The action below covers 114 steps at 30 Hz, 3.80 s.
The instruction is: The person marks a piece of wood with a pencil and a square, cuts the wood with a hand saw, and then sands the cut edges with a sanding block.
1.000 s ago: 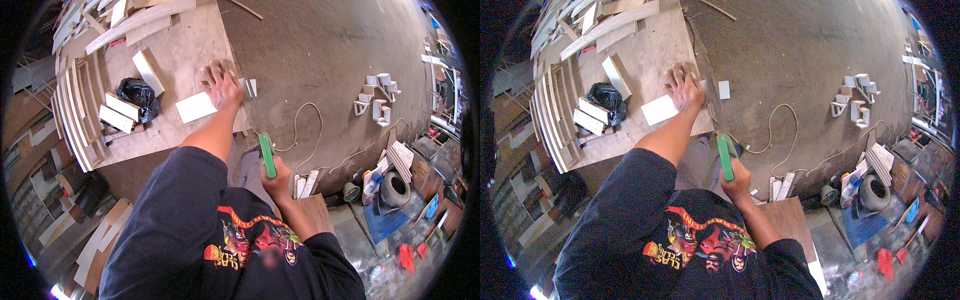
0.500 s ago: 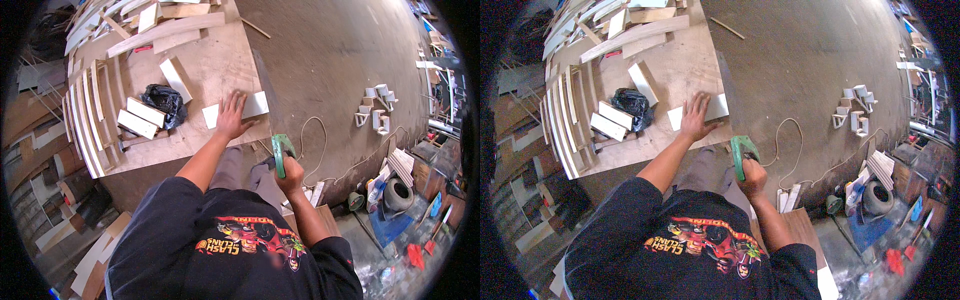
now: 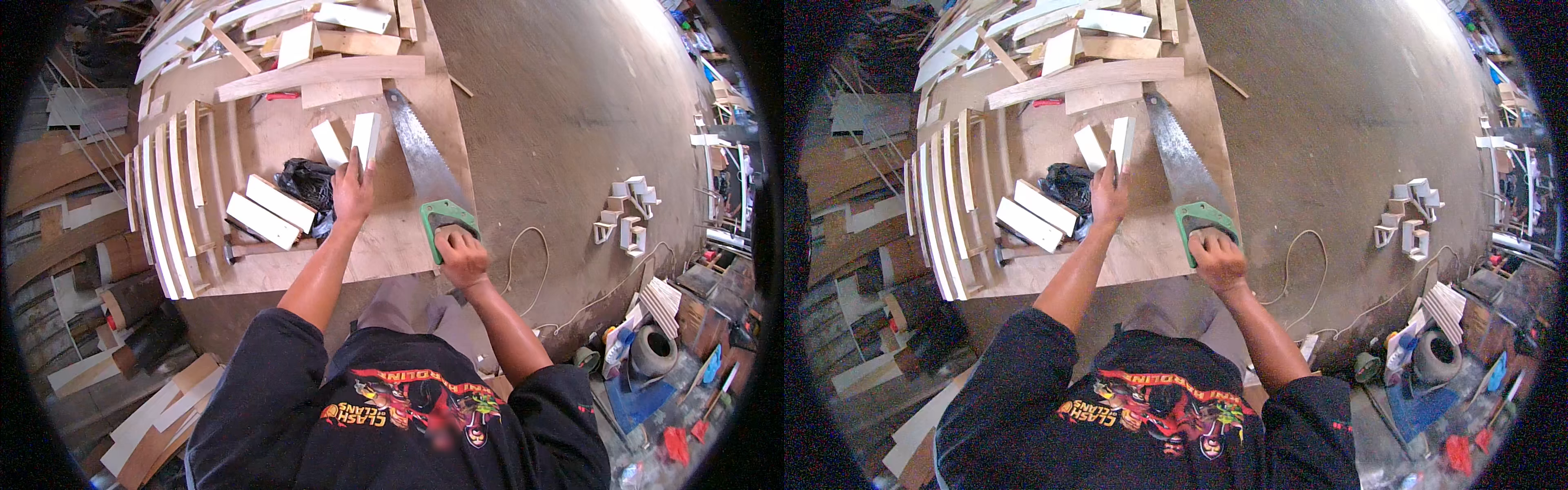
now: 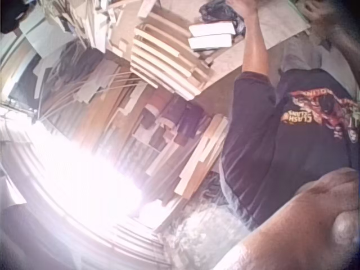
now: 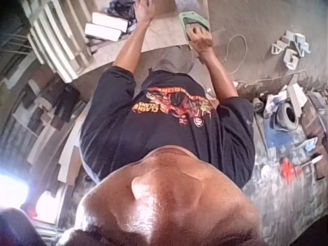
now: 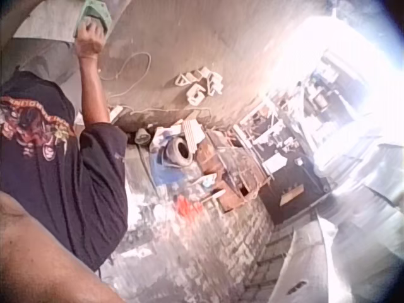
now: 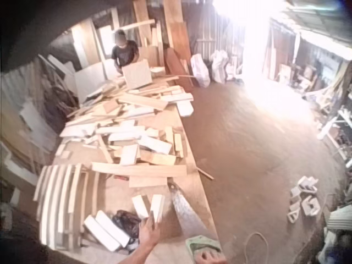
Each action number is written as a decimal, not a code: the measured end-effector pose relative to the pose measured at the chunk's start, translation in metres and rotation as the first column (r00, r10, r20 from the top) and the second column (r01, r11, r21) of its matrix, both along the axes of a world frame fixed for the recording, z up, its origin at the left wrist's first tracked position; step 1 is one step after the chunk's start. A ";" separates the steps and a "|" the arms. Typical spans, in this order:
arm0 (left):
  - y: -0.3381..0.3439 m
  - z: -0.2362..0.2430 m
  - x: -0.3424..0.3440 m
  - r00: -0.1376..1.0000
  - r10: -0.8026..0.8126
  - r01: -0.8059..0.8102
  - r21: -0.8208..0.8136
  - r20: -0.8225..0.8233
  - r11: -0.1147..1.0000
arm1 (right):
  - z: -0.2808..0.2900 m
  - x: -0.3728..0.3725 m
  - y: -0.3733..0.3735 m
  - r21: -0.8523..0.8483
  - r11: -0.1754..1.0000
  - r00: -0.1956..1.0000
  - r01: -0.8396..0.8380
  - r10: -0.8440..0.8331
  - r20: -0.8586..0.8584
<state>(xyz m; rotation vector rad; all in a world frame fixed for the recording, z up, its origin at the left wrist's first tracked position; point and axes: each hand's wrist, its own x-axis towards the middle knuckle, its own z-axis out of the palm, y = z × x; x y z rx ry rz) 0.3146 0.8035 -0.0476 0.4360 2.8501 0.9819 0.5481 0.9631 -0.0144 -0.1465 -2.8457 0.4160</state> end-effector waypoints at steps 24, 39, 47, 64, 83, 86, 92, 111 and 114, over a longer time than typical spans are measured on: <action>-0.008 0.031 0.014 0.972 -0.112 0.102 -0.062 -0.206 0.993 | -0.013 -0.063 -0.034 -0.309 0.950 0.994 0.039 -0.006 0.107; 0.141 -0.002 0.144 0.901 -0.430 0.429 0.265 -0.057 0.864 | -0.048 0.000 0.095 -0.417 0.884 0.970 0.211 -0.243 -0.023; 0.255 -0.076 0.243 0.929 -0.051 -0.041 0.236 0.367 0.971 | -0.162 0.051 0.189 -0.524 0.820 0.972 0.229 -0.219 0.081; 0.264 -0.526 0.249 0.242 0.598 -0.848 -0.133 0.764 0.513 | -0.552 0.022 0.235 -0.494 0.823 0.817 0.280 0.066 0.573; 0.201 -0.710 0.206 0.580 0.422 -0.366 -0.240 0.696 0.899 | -0.731 -0.001 0.182 -0.554 0.649 0.636 0.521 0.137 0.759; 0.224 -0.676 0.219 0.407 0.416 -0.486 -0.192 0.813 0.853 | -0.708 0.008 0.184 -0.660 0.543 0.729 0.519 0.122 0.674; 0.271 -0.567 0.236 0.150 0.197 -0.774 -0.009 0.969 0.634 | -0.602 0.034 0.231 -0.795 0.267 0.808 0.545 0.085 0.582; 0.304 -0.079 0.235 0.253 -0.416 -0.747 0.450 0.873 0.490 | -0.106 0.070 0.291 -0.917 0.286 0.954 0.278 -0.191 0.229; 0.254 -0.005 0.233 0.309 -0.456 -0.707 0.522 0.835 0.478 | -0.040 0.061 0.246 -0.945 0.265 0.972 0.191 -0.183 0.145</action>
